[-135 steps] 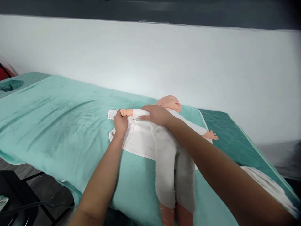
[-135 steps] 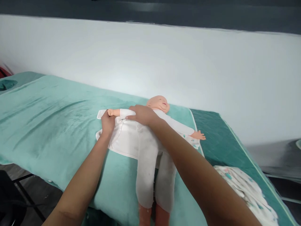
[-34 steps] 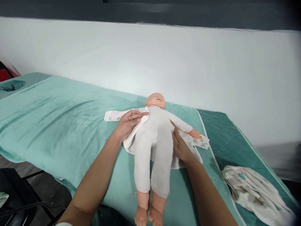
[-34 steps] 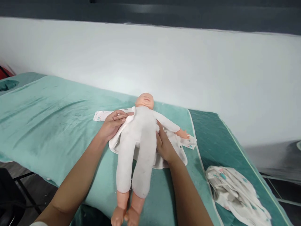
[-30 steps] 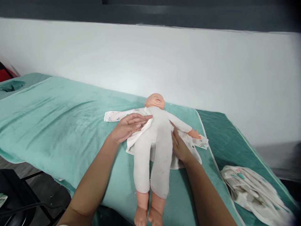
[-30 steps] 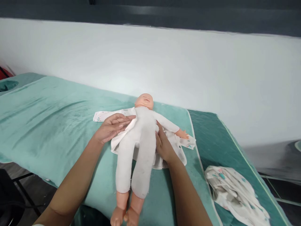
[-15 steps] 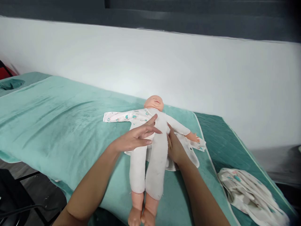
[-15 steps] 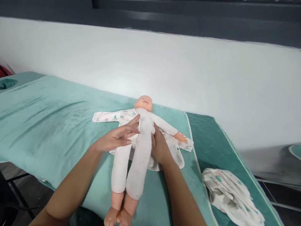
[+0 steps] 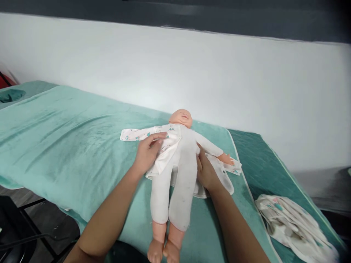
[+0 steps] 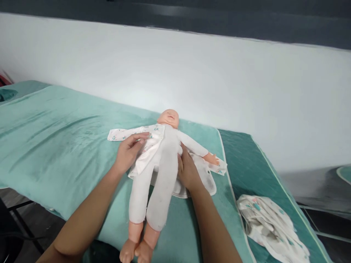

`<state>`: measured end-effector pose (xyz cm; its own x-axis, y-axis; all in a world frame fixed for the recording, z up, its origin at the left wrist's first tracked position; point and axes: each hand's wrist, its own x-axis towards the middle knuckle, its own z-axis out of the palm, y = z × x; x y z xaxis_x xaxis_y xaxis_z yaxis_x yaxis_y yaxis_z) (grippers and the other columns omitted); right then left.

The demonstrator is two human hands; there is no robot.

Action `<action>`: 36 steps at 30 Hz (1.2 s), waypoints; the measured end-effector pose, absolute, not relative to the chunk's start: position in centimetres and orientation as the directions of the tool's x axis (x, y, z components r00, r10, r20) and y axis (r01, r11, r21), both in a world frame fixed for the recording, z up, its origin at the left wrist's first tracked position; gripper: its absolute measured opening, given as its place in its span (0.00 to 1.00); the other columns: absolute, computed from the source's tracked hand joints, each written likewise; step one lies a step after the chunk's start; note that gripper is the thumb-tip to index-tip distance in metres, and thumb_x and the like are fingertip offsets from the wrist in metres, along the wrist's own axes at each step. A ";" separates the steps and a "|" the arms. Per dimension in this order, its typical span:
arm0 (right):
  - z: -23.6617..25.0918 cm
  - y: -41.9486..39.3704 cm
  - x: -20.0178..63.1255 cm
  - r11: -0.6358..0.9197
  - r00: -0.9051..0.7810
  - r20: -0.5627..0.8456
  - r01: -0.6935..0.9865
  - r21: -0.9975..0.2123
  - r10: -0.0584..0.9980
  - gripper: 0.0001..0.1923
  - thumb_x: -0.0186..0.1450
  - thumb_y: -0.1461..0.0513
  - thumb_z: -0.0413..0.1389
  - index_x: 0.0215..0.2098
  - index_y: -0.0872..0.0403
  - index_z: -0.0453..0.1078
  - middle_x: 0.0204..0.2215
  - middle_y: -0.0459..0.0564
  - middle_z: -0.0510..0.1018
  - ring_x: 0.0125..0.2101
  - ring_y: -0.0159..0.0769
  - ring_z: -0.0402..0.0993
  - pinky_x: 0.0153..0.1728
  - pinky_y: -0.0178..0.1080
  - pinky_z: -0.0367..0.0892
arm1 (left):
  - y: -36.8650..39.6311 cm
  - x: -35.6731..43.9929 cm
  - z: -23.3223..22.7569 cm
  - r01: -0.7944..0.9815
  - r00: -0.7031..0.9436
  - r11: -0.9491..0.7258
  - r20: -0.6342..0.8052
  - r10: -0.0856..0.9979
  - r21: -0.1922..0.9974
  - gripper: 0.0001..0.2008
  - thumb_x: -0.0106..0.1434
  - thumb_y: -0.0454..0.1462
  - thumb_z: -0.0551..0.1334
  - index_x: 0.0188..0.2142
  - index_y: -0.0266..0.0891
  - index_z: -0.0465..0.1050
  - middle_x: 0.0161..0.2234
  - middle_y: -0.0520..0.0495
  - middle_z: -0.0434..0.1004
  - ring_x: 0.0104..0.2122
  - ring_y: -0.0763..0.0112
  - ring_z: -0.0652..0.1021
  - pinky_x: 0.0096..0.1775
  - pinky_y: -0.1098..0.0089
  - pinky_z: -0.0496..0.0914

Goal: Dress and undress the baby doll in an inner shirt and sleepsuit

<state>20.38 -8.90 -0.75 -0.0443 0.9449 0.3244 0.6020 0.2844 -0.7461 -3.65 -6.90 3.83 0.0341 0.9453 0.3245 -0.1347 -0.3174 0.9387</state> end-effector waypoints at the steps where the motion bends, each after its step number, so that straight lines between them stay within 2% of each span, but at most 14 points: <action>1: -0.6 -8.9 20.4 0.281 -0.039 0.324 0.599 -0.749 0.945 0.34 0.71 0.43 0.43 0.70 0.45 0.53 0.67 0.55 0.63 0.68 0.55 0.55 0.67 0.62 0.50 | -6.7 -3.5 3.6 -0.052 0.072 -0.342 0.345 0.936 0.938 0.08 0.67 0.38 0.61 0.42 0.42 0.79 0.55 0.43 0.78 0.58 0.59 0.74 0.62 0.55 0.65; 3: -0.5 -9.0 20.3 0.277 -0.036 0.319 0.594 -0.755 0.947 0.35 0.70 0.42 0.44 0.70 0.46 0.54 0.66 0.56 0.64 0.68 0.55 0.56 0.67 0.61 0.51 | -6.7 -3.3 3.4 0.047 0.182 -0.408 0.394 0.901 0.912 0.10 0.67 0.38 0.60 0.44 0.43 0.79 0.58 0.44 0.75 0.62 0.59 0.70 0.65 0.54 0.60; 5: -0.5 -8.9 20.3 0.280 -0.041 0.318 0.589 -0.758 0.947 0.35 0.70 0.42 0.43 0.70 0.47 0.53 0.66 0.56 0.64 0.68 0.54 0.56 0.68 0.59 0.51 | -7.1 -3.1 3.7 0.061 0.312 -0.467 0.427 0.849 0.882 0.11 0.68 0.38 0.59 0.46 0.44 0.79 0.61 0.45 0.73 0.65 0.61 0.67 0.68 0.54 0.55; 10: -0.6 -8.8 20.4 0.328 -0.082 0.350 0.597 -0.732 0.933 0.33 0.72 0.45 0.41 0.71 0.47 0.51 0.68 0.54 0.62 0.68 0.51 0.55 0.68 0.57 0.51 | -8.2 -3.3 5.4 -0.048 0.607 -0.460 0.391 0.691 0.887 0.15 0.72 0.40 0.55 0.51 0.48 0.78 0.55 0.49 0.78 0.60 0.64 0.73 0.71 0.53 0.43; 12: -0.7 -8.7 20.4 0.331 -0.090 0.352 0.613 -0.718 0.932 0.33 0.73 0.46 0.39 0.71 0.49 0.49 0.68 0.56 0.60 0.68 0.50 0.55 0.68 0.58 0.51 | -8.5 -3.4 5.8 -0.111 0.651 -0.403 0.373 0.661 0.908 0.14 0.71 0.41 0.56 0.49 0.47 0.79 0.54 0.48 0.79 0.61 0.62 0.73 0.71 0.53 0.45; 15: -0.8 -8.8 20.5 0.302 -0.069 0.340 0.643 -0.703 0.938 0.33 0.74 0.45 0.38 0.71 0.52 0.49 0.68 0.58 0.60 0.68 0.50 0.56 0.67 0.60 0.52 | -8.8 -3.6 5.8 -0.256 0.676 -0.225 0.341 0.653 0.940 0.13 0.70 0.43 0.58 0.46 0.43 0.80 0.53 0.43 0.80 0.58 0.58 0.76 0.67 0.52 0.58; 18: -0.5 -8.9 20.4 0.287 -0.054 0.330 0.635 -0.717 0.942 0.34 0.73 0.44 0.39 0.71 0.50 0.50 0.68 0.56 0.61 0.68 0.52 0.56 0.67 0.59 0.53 | -8.8 -3.5 5.2 -0.393 0.603 -0.071 0.315 0.733 0.917 0.12 0.67 0.44 0.63 0.41 0.39 0.80 0.47 0.39 0.83 0.52 0.53 0.79 0.57 0.51 0.70; 21: -0.1 -9.1 20.3 0.293 -0.052 0.328 0.597 -0.747 0.943 0.35 0.71 0.43 0.41 0.71 0.47 0.51 0.67 0.53 0.63 0.67 0.54 0.57 0.68 0.58 0.53 | -8.3 -3.4 4.6 -0.440 0.309 -0.129 0.284 0.908 0.889 0.11 0.64 0.45 0.65 0.38 0.39 0.79 0.42 0.41 0.83 0.47 0.55 0.81 0.49 0.55 0.74; 23: 0.1 -9.2 20.3 0.298 -0.055 0.329 0.583 -0.756 0.943 0.35 0.71 0.42 0.41 0.71 0.46 0.51 0.67 0.52 0.63 0.67 0.54 0.57 0.68 0.58 0.52 | -7.8 -3.4 4.2 -0.339 0.105 -0.230 0.280 0.954 0.912 0.10 0.64 0.44 0.64 0.39 0.41 0.79 0.41 0.43 0.83 0.46 0.59 0.80 0.48 0.59 0.73; 25: 0.1 -9.2 20.4 0.298 -0.060 0.325 0.581 -0.758 0.944 0.35 0.71 0.42 0.41 0.72 0.46 0.50 0.67 0.52 0.63 0.67 0.55 0.57 0.68 0.59 0.52 | -7.4 -3.3 3.9 -0.181 0.018 -0.304 0.312 0.950 0.935 0.09 0.65 0.43 0.63 0.39 0.42 0.79 0.41 0.44 0.82 0.45 0.62 0.78 0.50 0.61 0.71; 28: -0.1 -9.0 20.6 0.293 -0.070 0.313 0.587 -0.755 0.947 0.35 0.72 0.43 0.41 0.72 0.46 0.49 0.67 0.54 0.63 0.67 0.54 0.57 0.67 0.59 0.52 | -7.2 -3.1 3.6 0.009 0.101 -0.405 0.402 0.910 0.914 0.08 0.66 0.41 0.61 0.38 0.43 0.80 0.42 0.44 0.81 0.46 0.61 0.77 0.54 0.59 0.68; 31: -0.4 -8.9 21.0 0.294 -0.076 0.312 0.594 -0.749 0.947 0.33 0.73 0.44 0.40 0.71 0.49 0.50 0.67 0.56 0.63 0.67 0.50 0.58 0.67 0.57 0.53 | -7.3 -2.8 3.5 0.136 0.223 -0.544 0.509 0.831 0.828 0.08 0.66 0.38 0.61 0.41 0.45 0.81 0.48 0.44 0.81 0.53 0.58 0.75 0.60 0.54 0.63; 33: -0.5 -8.9 21.3 0.287 -0.075 0.302 0.591 -0.754 0.950 0.33 0.73 0.45 0.41 0.70 0.50 0.51 0.66 0.56 0.64 0.66 0.49 0.59 0.66 0.58 0.54 | -7.2 -2.5 3.6 0.181 0.272 -0.596 0.543 0.794 0.782 0.10 0.67 0.38 0.60 0.45 0.46 0.80 0.54 0.45 0.78 0.59 0.58 0.71 0.64 0.52 0.59; 36: -0.4 -8.9 21.8 0.262 -0.068 0.275 0.581 -0.771 0.959 0.31 0.72 0.46 0.44 0.69 0.50 0.53 0.65 0.57 0.67 0.63 0.49 0.64 0.63 0.57 0.58 | -6.5 -1.9 4.1 0.203 0.315 -0.597 0.526 0.790 0.776 0.14 0.68 0.39 0.59 0.52 0.46 0.77 0.61 0.44 0.72 0.64 0.59 0.66 0.66 0.52 0.56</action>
